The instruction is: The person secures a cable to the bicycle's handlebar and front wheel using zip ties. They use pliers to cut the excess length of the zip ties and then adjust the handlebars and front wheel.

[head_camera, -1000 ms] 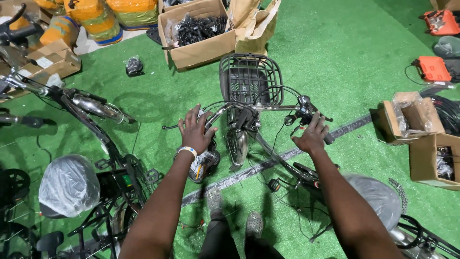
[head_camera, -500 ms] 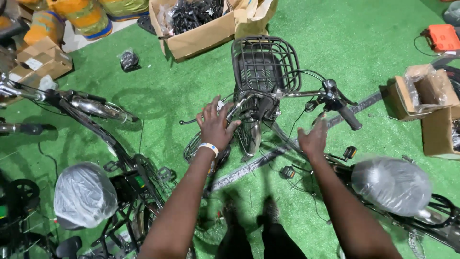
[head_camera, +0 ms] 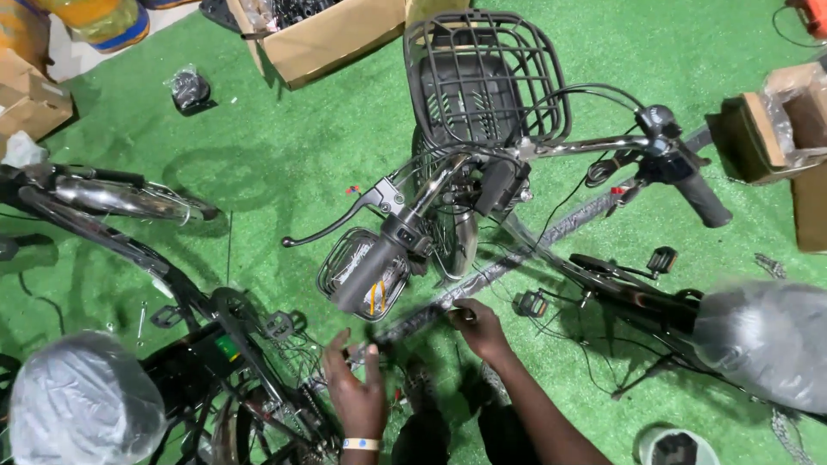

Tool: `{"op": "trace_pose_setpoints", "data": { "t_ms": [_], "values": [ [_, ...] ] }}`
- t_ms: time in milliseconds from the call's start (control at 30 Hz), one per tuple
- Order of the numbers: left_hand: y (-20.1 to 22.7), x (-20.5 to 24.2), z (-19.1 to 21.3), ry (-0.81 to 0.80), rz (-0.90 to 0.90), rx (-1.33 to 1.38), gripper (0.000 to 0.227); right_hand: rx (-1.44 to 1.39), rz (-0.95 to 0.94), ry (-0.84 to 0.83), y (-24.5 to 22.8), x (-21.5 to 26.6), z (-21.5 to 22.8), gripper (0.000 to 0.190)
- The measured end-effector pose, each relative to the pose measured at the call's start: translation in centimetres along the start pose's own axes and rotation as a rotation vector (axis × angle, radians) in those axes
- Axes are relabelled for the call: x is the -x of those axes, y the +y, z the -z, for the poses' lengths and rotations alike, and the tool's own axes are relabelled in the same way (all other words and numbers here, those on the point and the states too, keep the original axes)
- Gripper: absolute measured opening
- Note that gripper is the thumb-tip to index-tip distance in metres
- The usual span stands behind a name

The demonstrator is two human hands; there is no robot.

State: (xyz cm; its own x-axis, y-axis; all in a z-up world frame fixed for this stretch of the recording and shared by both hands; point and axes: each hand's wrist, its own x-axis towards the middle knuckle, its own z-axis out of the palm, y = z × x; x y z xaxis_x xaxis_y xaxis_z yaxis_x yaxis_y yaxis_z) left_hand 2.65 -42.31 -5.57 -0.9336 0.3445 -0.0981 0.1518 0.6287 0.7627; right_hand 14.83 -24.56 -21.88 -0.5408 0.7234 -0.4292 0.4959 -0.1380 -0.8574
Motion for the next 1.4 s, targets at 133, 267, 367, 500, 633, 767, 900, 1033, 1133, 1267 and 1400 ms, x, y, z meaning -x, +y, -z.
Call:
{"op": "trace_pose_setpoints", "data": {
  "t_ms": [133, 267, 367, 500, 633, 767, 900, 1033, 1133, 1267, 1400],
  "values": [
    [-7.3, -3.0, -9.4, -0.115, -0.066, -0.04, 0.043, 0.081, -0.07, -0.041, 0.8, -3.6, -1.2, 0.038],
    [-14.2, -8.9, -22.6, -0.255, -0.175, 0.212, 0.026, -0.011, 0.169, 0.043, 1.7, -8.3, -3.4, 0.045],
    [-18.7, -13.6, -31.7, -0.209, -0.207, 0.387, 0.027, -0.145, -0.005, 0.083, 3.5, -12.1, -5.2, 0.051],
    [-14.7, -15.5, -33.2, -0.198, -0.147, 0.185, 0.031, -0.251, -0.097, -0.03, 5.9, -15.9, -6.9, 0.069],
    [-21.3, -25.3, -40.9, -0.044, -0.423, 0.438, 0.035, -0.392, -0.049, -0.106, 17.1, -28.6, -13.0, 0.073],
    [-23.5, -30.8, -45.2, -0.139, -0.455, 0.495, 0.033, -0.216, -0.043, -0.119, 22.3, -36.7, -16.7, 0.084],
    [-25.3, -33.1, -49.0, -0.128, -0.466, 0.561, 0.028, -0.124, 0.115, 0.092, 22.5, -38.6, -18.0, 0.081],
    [-24.3, -29.6, -45.6, -0.057, -0.573, 0.659, 0.041, -0.147, 0.085, 0.11, 20.2, -33.3, -17.4, 0.083],
    [-20.6, -32.3, -44.3, -0.141, -0.622, 0.57, 0.056, -0.282, 0.221, 0.109, 21.8, -35.2, -17.0, 0.052],
    [-21.6, -36.8, -47.2, -0.394, -0.635, 0.301, 0.059, -0.133, 0.276, -0.001, 24.0, -34.0, -16.6, 0.031],
    [-22.2, -35.4, -47.7, -0.466, -0.456, 0.255, 0.081, 0.032, 0.37, 0.125, 25.2, -33.6, -15.6, 0.023]
  ]
}}
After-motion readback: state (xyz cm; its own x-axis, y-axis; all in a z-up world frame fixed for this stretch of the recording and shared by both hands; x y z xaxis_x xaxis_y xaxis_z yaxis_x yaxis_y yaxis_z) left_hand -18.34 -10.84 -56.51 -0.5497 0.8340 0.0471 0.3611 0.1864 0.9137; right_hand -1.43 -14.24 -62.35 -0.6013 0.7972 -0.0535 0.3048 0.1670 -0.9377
